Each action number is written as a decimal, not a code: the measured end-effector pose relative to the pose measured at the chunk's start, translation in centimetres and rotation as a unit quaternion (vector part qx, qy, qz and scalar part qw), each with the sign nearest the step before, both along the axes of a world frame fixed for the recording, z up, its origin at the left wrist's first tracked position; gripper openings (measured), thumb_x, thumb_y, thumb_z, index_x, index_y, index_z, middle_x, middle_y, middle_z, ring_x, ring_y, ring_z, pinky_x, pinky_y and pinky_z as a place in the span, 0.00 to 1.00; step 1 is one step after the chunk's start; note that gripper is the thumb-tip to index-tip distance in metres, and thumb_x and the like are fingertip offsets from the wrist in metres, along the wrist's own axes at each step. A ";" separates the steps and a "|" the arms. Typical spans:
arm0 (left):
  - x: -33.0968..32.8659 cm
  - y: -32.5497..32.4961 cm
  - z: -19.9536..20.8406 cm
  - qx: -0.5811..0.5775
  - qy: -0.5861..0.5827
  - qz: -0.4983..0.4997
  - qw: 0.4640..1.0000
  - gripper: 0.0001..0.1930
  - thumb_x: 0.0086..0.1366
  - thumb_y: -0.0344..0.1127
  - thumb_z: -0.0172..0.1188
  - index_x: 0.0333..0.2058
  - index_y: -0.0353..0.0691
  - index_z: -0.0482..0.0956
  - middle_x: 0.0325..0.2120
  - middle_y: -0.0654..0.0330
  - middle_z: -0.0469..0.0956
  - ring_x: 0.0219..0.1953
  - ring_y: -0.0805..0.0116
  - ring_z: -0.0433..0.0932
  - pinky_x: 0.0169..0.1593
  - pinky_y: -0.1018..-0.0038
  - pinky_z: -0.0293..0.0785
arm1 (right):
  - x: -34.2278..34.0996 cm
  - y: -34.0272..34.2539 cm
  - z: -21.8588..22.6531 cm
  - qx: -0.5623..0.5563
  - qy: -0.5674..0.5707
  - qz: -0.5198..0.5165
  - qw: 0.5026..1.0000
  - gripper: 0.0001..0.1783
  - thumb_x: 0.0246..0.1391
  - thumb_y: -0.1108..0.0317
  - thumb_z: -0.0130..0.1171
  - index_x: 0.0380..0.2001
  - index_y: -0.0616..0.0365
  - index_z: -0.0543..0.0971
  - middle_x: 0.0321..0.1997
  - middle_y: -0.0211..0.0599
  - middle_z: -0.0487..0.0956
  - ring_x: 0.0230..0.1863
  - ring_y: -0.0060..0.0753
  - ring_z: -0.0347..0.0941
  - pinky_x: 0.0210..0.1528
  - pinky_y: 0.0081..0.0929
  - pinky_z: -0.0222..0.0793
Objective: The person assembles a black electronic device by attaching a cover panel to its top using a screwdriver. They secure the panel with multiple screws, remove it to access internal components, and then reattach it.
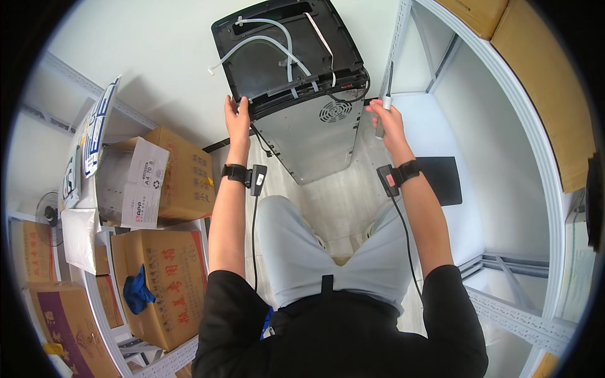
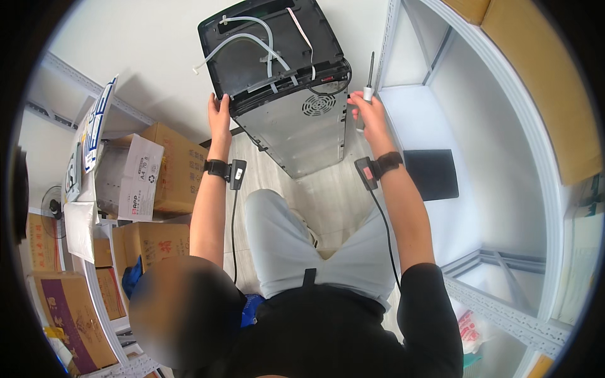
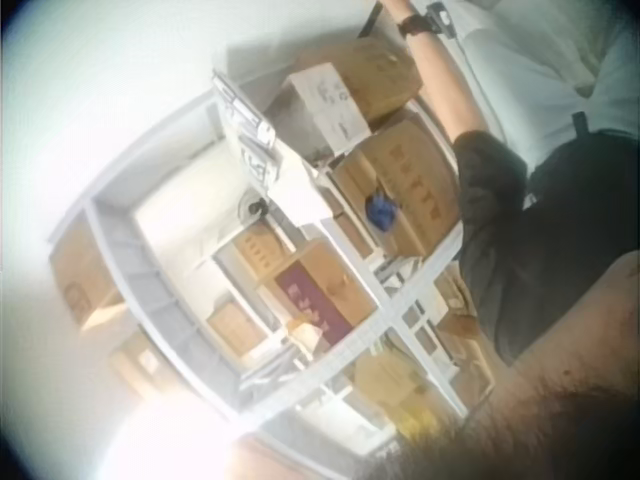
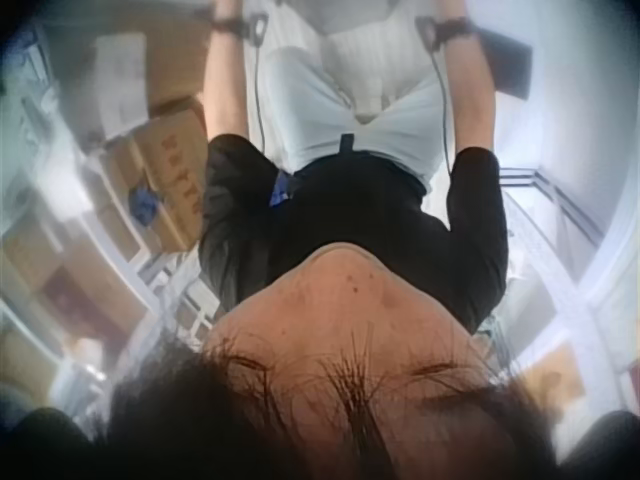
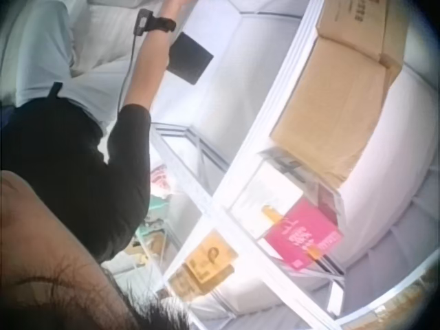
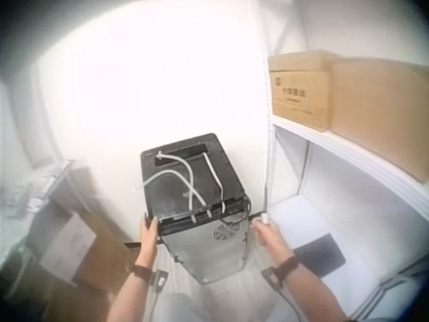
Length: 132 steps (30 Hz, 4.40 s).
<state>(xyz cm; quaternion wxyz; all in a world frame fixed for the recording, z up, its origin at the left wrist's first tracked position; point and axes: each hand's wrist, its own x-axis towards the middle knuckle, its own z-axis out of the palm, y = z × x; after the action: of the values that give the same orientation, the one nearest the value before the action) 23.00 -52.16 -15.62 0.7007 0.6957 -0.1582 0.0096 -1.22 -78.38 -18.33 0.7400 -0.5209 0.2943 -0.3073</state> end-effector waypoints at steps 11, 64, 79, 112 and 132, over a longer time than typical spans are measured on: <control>-3.1 -0.1 -1.5 0.049 0.042 0.005 0.998 0.37 0.65 0.49 0.55 0.63 0.30 0.52 0.60 0.47 0.60 0.62 0.60 0.58 0.63 0.70 0.53 | 4.2 -0.6 -0.7 0.082 -0.058 -0.021 0.995 0.20 0.44 0.69 0.68 0.39 0.64 0.72 0.32 0.38 0.78 0.22 0.21 0.69 0.21 0.21 0.64; -4.1 1.1 -5.4 0.180 -0.047 0.047 0.981 0.20 0.59 0.49 0.62 0.38 0.37 0.78 0.26 0.66 0.77 0.28 0.79 0.69 0.35 0.77 0.67 | -5.9 17.3 -2.5 -0.061 0.077 0.239 0.966 0.28 0.54 0.65 0.60 0.56 0.62 0.66 0.34 0.31 0.78 0.27 0.18 0.73 0.27 0.17 0.69; -5.2 2.7 -5.2 0.186 0.015 -0.024 0.982 0.25 0.59 0.38 0.59 0.54 0.34 0.69 0.47 0.51 0.77 0.48 0.63 0.77 0.51 0.72 0.70 | -8.7 15.2 0.3 0.007 0.072 0.185 0.980 0.30 0.56 0.60 0.58 0.61 0.56 0.65 0.27 0.29 0.74 0.20 0.15 0.66 0.22 0.15 0.62; -9.3 3.6 -11.2 0.088 0.209 -0.017 0.974 0.29 0.61 0.30 0.55 0.59 0.30 0.57 0.42 0.52 0.72 0.38 0.66 0.76 0.37 0.71 0.78 | -12.0 13.7 -2.4 0.120 0.076 0.156 0.978 0.21 0.60 0.55 0.52 0.51 0.56 0.69 0.28 0.29 0.72 0.22 0.15 0.66 0.23 0.15 0.61; -7.2 4.5 -7.2 -0.175 0.235 -0.178 0.940 0.25 0.70 0.31 0.43 0.63 0.38 0.48 0.43 0.48 0.76 0.42 0.61 0.79 0.46 0.71 0.77 | 1.4 24.2 -3.0 -0.002 0.126 0.250 0.960 0.22 0.61 0.56 0.51 0.51 0.60 0.70 0.28 0.29 0.75 0.20 0.14 0.66 0.20 0.14 0.60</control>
<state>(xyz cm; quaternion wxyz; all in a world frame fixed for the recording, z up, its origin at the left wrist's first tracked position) 15.83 -47.68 -22.82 0.8188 0.5053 -0.1062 -0.2510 0.13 -54.21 -21.28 0.7490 -0.6137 0.2454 -0.0451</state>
